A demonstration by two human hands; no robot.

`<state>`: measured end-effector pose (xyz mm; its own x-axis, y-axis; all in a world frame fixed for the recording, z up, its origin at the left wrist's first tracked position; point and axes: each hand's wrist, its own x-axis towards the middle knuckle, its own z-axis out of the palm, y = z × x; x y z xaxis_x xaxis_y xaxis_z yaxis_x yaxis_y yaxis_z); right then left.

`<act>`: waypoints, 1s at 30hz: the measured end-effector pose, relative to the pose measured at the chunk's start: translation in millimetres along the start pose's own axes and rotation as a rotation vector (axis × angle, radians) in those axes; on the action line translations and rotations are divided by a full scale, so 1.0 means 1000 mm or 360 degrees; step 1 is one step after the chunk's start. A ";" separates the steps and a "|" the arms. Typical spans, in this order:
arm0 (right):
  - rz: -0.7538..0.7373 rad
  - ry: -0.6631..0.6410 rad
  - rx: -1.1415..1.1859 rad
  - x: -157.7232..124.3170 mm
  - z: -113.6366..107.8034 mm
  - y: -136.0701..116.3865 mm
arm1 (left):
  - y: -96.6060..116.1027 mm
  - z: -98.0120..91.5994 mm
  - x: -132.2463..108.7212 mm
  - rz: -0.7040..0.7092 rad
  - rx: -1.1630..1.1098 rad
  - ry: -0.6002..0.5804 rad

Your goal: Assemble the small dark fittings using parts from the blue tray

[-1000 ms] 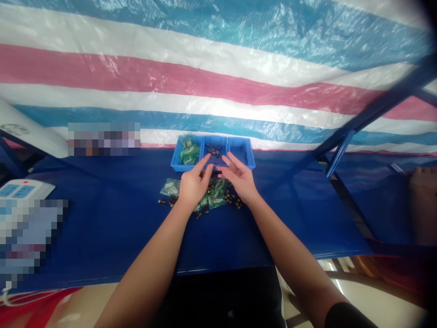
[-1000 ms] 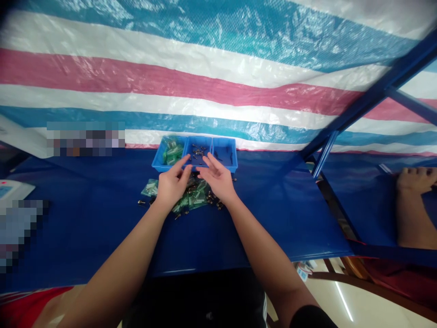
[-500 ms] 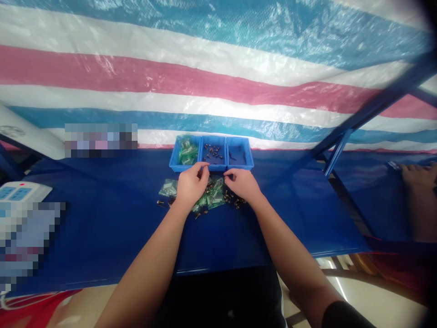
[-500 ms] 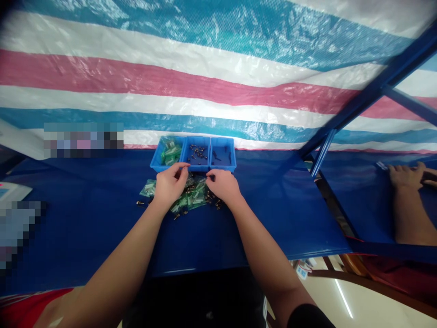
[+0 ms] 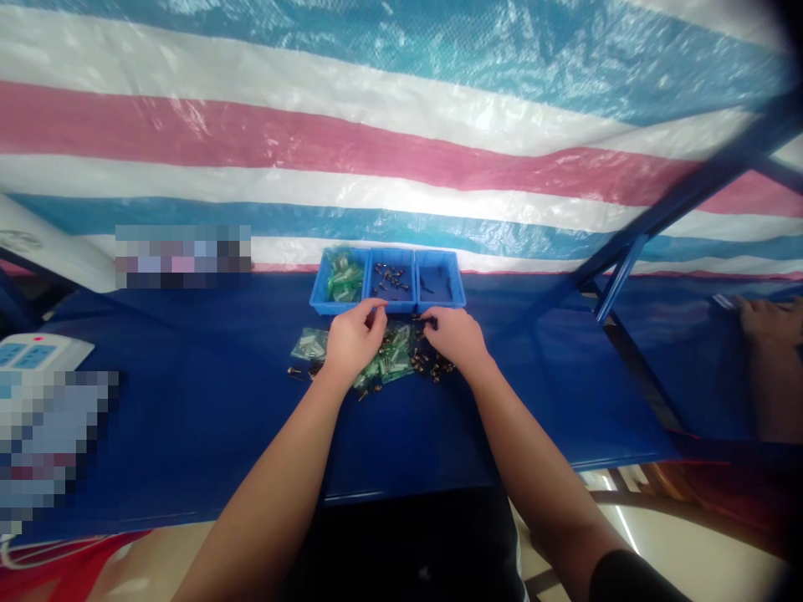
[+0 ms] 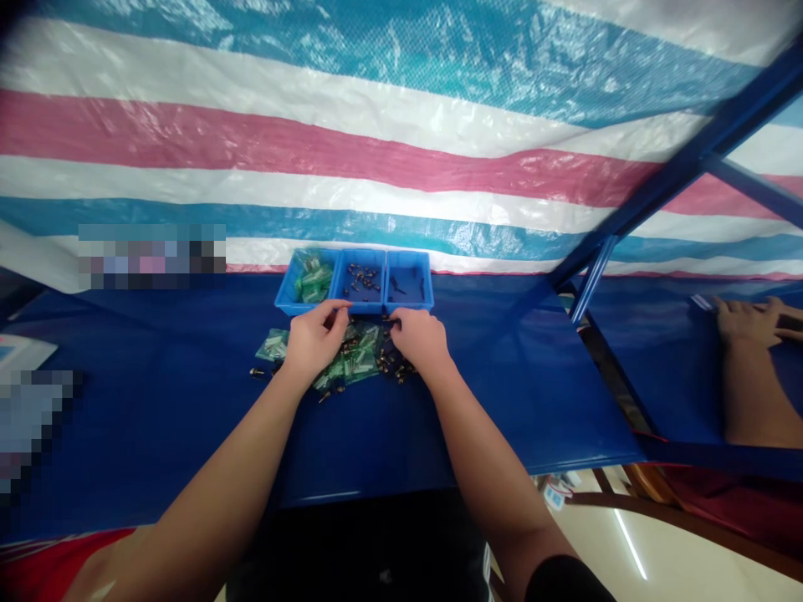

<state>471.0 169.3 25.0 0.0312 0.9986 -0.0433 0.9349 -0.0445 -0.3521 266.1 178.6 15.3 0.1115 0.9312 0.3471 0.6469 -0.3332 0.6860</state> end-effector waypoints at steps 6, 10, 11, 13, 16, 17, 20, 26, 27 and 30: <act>0.0065 -0.0024 -0.0018 0.000 0.002 -0.002 | 0.001 0.000 -0.001 0.0007 0.0006 -0.0001; 0.0048 0.0006 -0.0026 0.000 0.007 -0.004 | 0.002 0.000 -0.001 0.0024 0.0005 -0.0009; 0.0046 0.0017 -0.0028 0.000 0.008 -0.005 | 0.002 0.000 -0.001 0.0028 0.0008 -0.0014; 0.0040 0.0035 -0.0032 0.000 0.010 -0.006 | 0.002 0.000 -0.001 0.0033 0.0016 -0.0017; 0.0009 0.0078 -0.0019 0.000 0.010 -0.006 | 0.002 0.001 -0.001 0.0038 0.0023 -0.0022; 0.0000 0.0096 0.0000 -0.001 0.010 -0.006 | 0.001 0.001 -0.001 0.0044 0.0022 -0.0025; -0.0015 0.0137 0.0178 -0.002 0.008 -0.006 | 0.000 0.001 -0.001 0.0061 0.0014 -0.0028; -0.0330 0.0154 0.1254 -0.004 0.005 -0.012 | -0.003 0.001 -0.001 0.0182 -0.0096 -0.0161; -0.0366 0.0144 0.1453 -0.004 0.006 -0.014 | -0.003 0.001 -0.001 0.0204 -0.0120 -0.0187; -0.0366 0.0026 0.1915 -0.003 0.010 -0.019 | -0.002 0.001 -0.003 0.0226 -0.0184 -0.0290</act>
<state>449.8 167.1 22.8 -0.0791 0.9866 0.1425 -0.0037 0.1426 -0.9898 265.5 177.0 11.9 0.3359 0.8816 0.3317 0.5257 -0.4676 0.7106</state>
